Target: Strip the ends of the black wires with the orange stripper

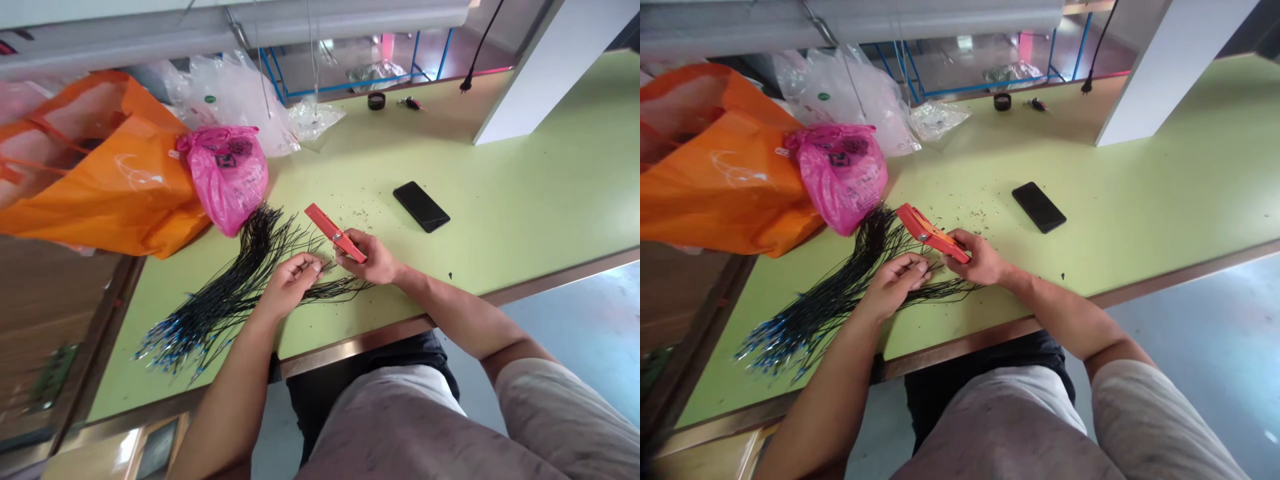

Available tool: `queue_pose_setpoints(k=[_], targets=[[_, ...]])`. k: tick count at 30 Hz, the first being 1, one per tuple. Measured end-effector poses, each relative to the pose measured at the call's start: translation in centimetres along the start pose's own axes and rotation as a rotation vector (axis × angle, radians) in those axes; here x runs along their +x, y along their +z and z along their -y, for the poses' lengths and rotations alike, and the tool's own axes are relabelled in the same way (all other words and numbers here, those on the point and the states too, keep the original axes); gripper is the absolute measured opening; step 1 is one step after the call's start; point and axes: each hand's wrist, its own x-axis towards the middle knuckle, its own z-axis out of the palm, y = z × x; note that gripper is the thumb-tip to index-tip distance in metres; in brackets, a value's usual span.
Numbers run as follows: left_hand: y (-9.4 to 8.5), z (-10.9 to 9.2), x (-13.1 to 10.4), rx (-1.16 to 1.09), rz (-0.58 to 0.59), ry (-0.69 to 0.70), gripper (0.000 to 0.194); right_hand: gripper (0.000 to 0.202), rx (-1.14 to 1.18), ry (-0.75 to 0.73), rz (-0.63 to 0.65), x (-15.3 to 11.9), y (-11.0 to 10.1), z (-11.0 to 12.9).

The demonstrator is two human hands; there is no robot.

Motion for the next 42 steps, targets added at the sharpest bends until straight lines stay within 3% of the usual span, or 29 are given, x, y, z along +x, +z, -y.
queue_pose_setpoints(k=[7, 13, 17, 23, 26, 31, 36, 42], targets=[[-0.1, 0.2, 0.0, 0.017, -0.003, 0.024, 0.049, 0.057, 0.044, 0.038, -0.032, 0.0, -0.1, 0.7], [-0.1, -0.3, -0.2, 0.018, 0.006, 0.012, 0.049, 0.062, 0.002, 0.065, -0.041, -0.1, -0.2, 0.5], [-0.1, -0.6, -0.3, 0.037, 0.003, 0.007, 0.047, 0.054, -0.005, 0.07, -0.039, -0.1, -0.2, 0.2], [0.2, -0.7, -0.3, 0.061, -0.003, 0.046, 0.042, 0.027, -0.01, 0.057, -0.012, -0.1, 0.0, 0.1], [0.1, -0.6, -0.4, 0.052, -0.001, 0.088, 0.041, 0.025, -0.016, 0.062, -0.01, -0.1, 0.0, 0.0], [-0.3, -0.6, -0.9, 0.114, 0.136, 0.163, 0.034, 0.039, -0.126, 0.143, 0.002, 0.0, 0.0, -0.4], [-0.1, -0.7, -0.9, 0.184, 0.238, 0.115, 0.033, 0.045, -0.144, 0.156, 0.072, 0.0, 0.7, -0.7], [0.1, -0.5, -0.2, 0.145, 0.049, 0.094, 0.039, 0.045, -0.054, 0.138, 0.05, 0.2, 0.3, -0.7]])
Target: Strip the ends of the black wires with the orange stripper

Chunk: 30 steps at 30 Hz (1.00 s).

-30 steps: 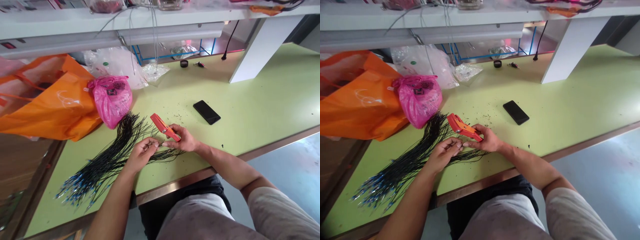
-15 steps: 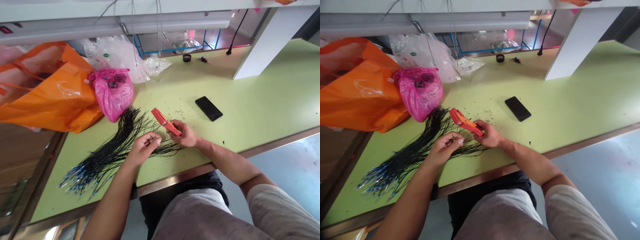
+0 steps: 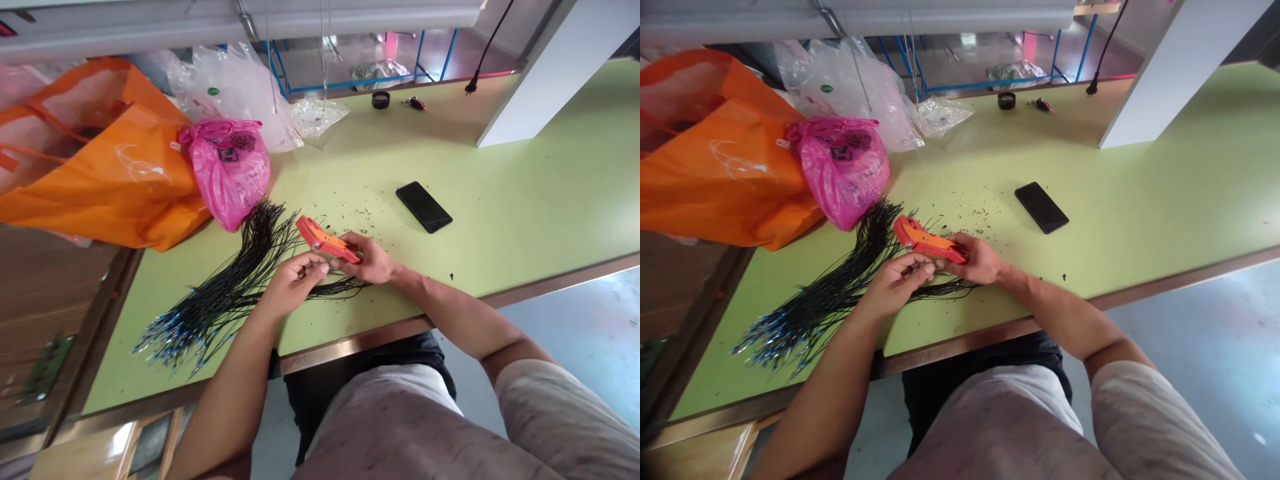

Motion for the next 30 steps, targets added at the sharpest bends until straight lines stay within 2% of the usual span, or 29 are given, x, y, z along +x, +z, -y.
queue_pose_setpoints(k=[2, 5, 7, 12, 18, 23, 30], targets=[[0.0, 0.0, 0.2, -0.001, -0.038, 0.006, 0.039, 0.044, 0.014, 0.04, -0.055, 0.1, -0.4, 0.0], [0.0, -0.2, 0.2, 0.024, -0.025, 0.009, 0.036, 0.041, 0.048, 0.05, -0.155, 0.4, -1.0, -0.3], [0.0, -0.4, 0.2, 0.037, -0.016, 0.01, 0.034, 0.038, 0.077, 0.029, -0.175, 0.6, -1.2, -0.6], [0.2, -0.5, 0.0, 0.021, -0.024, 0.012, 0.032, 0.031, -0.027, -0.052, -0.153, 0.4, -1.6, -0.5], [0.4, -0.6, 0.0, 0.046, -0.076, 0.047, 0.028, 0.038, -0.032, -0.096, -0.029, 0.0, -1.1, 0.2], [0.8, -0.4, 0.1, 0.069, -0.032, 0.04, 0.027, 0.028, 0.062, -0.136, 0.015, -0.3, -0.1, 0.7], [0.9, 0.0, 0.1, 0.103, -0.001, 0.058, 0.026, 0.026, -0.024, -0.102, 0.0, -0.3, -0.2, 0.8]])
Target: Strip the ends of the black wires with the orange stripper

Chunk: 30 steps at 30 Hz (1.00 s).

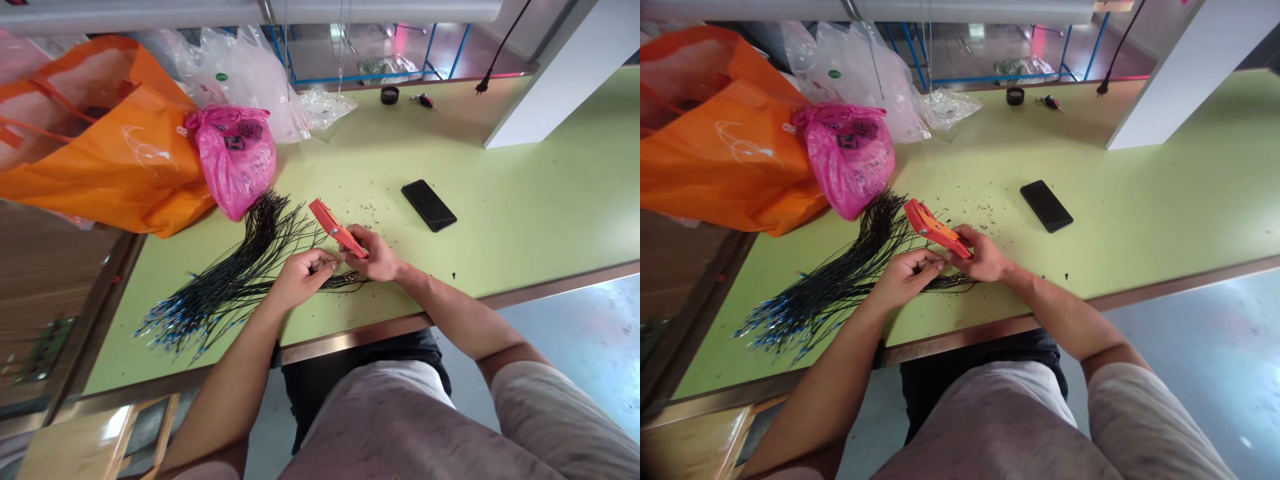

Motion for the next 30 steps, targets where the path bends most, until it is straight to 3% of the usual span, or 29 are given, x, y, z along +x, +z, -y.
queue_pose_setpoints(k=[5, 13, 21, 26, 30], targets=[[0.0, 0.1, -0.1, 0.02, 0.024, 0.006, 0.027, 0.025, 0.022, 0.012, 0.058, 0.1, -0.2, -0.4], [0.2, 0.2, -0.1, 0.0, 0.025, 0.007, 0.022, 0.022, -0.023, -0.019, 0.046, 0.0, 0.2, 0.0], [0.1, -0.8, -0.1, -0.032, -0.031, -0.045, 0.029, 0.023, 0.081, 0.0, -0.019, 0.2, 0.4, 0.2], [-0.2, -0.9, 0.0, -0.068, -0.073, -0.05, 0.026, 0.028, 0.097, 0.027, -0.101, 0.6, -0.5, -0.5], [-0.2, -0.7, 0.1, -0.108, -0.137, -0.038, 0.027, 0.035, -0.043, 0.085, -0.15, 0.7, -1.5, -1.5]])
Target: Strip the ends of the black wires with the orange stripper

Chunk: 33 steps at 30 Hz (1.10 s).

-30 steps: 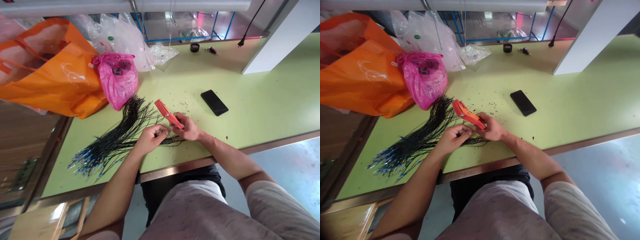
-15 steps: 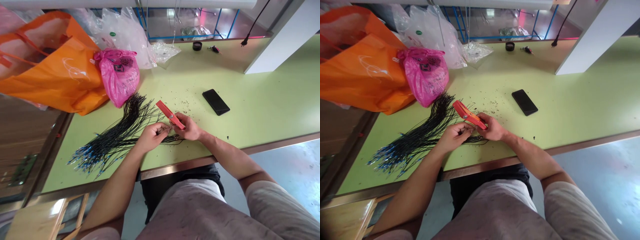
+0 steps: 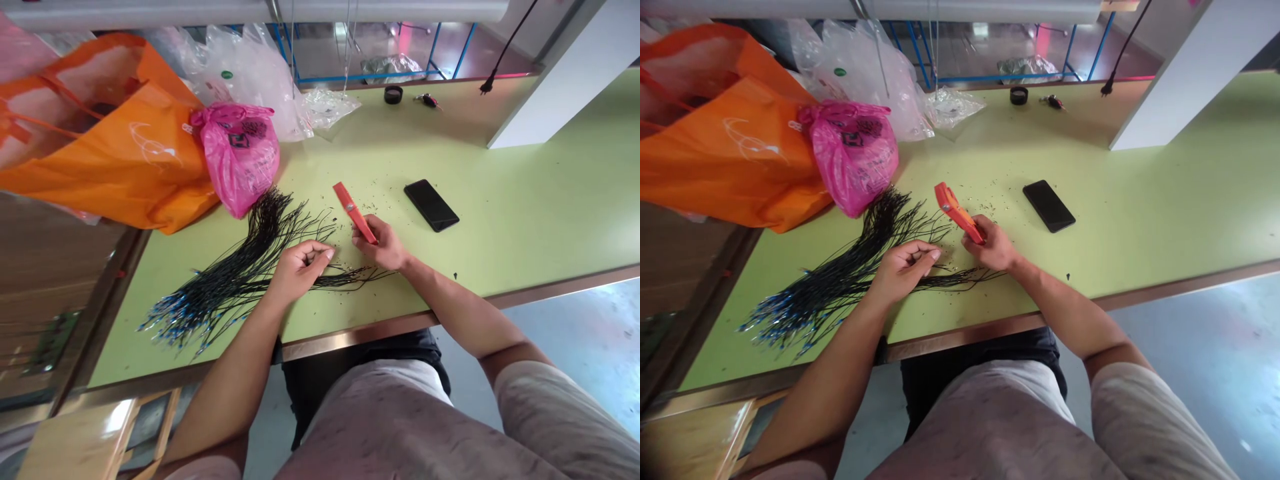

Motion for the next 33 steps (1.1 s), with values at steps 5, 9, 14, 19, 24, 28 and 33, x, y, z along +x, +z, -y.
queue_pose_setpoints(k=[5, 9, 14, 19, 24, 28, 33], targets=[[-0.1, 0.5, 0.2, -0.044, -0.08, 0.003, 0.024, 0.039, -0.271, -0.132, 0.014, -0.3, 0.0, -0.2], [-0.1, 1.0, 0.4, -0.071, -0.105, 0.003, 0.024, 0.039, -0.385, -0.245, 0.035, -0.5, 0.3, -0.3], [0.0, 1.1, 0.5, -0.075, -0.125, 0.018, 0.024, 0.04, -0.442, -0.28, 0.057, -0.4, 0.3, -0.8], [0.1, 0.9, 0.6, -0.066, -0.149, 0.029, 0.033, 0.042, -0.468, -0.281, 0.087, -0.5, 0.4, -1.0], [0.1, 1.1, 0.7, -0.029, -0.153, 0.034, 0.034, 0.043, -0.495, -0.301, 0.103, -0.5, 0.4, -1.1], [0.1, 1.6, 0.8, -0.013, -0.185, 0.062, 0.039, 0.043, -0.524, -0.321, 0.116, -0.5, 0.4, -0.8], [0.1, 2.4, 0.9, -0.05, -0.19, 0.073, 0.042, 0.041, -0.533, -0.353, 0.11, -0.5, 0.5, -0.4]])
